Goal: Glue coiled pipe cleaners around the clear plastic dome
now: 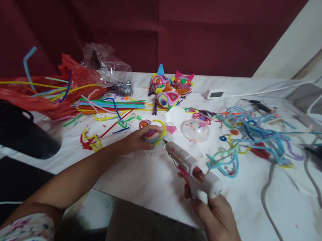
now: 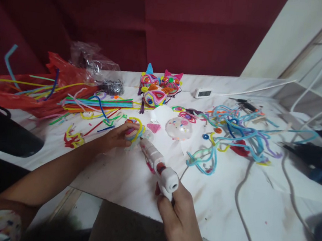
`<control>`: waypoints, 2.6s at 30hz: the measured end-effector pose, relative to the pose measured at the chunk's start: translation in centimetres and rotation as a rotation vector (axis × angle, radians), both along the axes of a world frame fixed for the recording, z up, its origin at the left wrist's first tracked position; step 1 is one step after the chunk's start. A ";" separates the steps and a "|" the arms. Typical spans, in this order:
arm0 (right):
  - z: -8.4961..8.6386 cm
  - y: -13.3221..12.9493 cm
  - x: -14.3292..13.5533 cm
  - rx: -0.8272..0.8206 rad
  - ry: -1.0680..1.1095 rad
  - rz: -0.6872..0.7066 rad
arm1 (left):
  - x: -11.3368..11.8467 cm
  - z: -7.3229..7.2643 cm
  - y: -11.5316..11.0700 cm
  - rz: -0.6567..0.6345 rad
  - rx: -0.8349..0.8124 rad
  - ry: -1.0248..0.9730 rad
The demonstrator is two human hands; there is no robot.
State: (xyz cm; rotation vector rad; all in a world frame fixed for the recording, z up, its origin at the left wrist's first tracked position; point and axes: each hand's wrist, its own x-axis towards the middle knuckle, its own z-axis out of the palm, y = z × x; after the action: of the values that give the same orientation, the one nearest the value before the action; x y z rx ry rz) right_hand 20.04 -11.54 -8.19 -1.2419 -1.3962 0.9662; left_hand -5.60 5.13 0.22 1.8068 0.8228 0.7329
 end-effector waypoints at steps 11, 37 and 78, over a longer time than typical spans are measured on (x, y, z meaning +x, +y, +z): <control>1.8 0.4 -0.3 0.052 -0.041 0.063 | 0.0 0.3 0.0 -0.036 0.098 0.110; 2.7 0.1 0.1 0.026 -0.096 0.154 | -0.2 -0.2 0.2 -0.040 0.067 0.075; 2.4 0.3 0.2 0.099 -0.111 0.145 | -0.4 -0.5 0.2 -0.124 0.042 -0.055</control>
State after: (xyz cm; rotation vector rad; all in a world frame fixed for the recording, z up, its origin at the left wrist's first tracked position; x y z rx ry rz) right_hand 20.26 -11.21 -5.82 -1.1481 -1.6194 0.9258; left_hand -5.98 5.34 -0.30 1.8493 0.6578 0.7205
